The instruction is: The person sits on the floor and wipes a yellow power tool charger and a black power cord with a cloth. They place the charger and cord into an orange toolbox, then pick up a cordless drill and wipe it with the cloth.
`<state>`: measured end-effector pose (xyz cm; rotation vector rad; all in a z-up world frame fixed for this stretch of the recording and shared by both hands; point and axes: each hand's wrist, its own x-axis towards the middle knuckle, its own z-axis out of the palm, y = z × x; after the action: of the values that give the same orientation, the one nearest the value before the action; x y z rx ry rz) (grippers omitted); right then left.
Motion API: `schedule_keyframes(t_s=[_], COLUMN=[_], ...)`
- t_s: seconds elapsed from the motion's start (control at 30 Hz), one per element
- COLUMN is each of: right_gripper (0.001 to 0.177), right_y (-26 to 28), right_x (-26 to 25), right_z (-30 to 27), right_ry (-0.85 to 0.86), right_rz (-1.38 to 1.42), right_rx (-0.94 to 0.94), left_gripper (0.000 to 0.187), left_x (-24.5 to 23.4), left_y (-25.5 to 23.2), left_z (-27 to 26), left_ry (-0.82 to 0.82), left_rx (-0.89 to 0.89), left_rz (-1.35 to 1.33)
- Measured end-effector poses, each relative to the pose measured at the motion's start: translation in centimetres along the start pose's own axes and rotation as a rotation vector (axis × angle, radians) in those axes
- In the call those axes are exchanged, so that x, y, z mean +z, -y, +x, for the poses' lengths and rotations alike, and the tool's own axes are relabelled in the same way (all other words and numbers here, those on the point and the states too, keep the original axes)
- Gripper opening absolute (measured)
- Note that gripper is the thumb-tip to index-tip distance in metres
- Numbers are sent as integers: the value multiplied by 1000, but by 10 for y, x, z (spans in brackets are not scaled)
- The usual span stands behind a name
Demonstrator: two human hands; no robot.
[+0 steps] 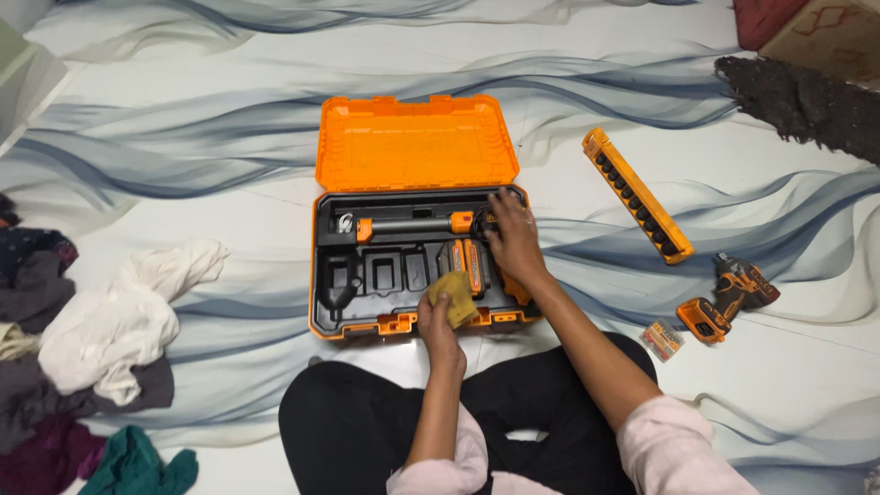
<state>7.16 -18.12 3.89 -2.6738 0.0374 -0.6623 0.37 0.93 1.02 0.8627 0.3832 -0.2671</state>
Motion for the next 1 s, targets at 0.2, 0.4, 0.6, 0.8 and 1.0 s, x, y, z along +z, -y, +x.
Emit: schedule_keyframes(t_s=[0.2,0.4,0.6,0.8,1.0], right_gripper=[45,50,47,35,35], right_y=[8,3,13,10,7], right_x=[-18,-7,2,-12,-30], right_z=[-71,-119,-126,-125,-117], right_ry=[189,421,266,138,148], right_rz=[892,1344,1340,1531,1586], right_rx=[519,718,757,859,852], left_gripper=[38,34,33,31,33], left_x=[-6,-20,-22,-18,-16], left_y=[13,43,41,33,29], left_z=[3,15,16,8,14], left_ry=[292,439,334,294,276], left_rx=[-35,-97,-46,-35,29], left_rz=[-238,-203,4,127,204])
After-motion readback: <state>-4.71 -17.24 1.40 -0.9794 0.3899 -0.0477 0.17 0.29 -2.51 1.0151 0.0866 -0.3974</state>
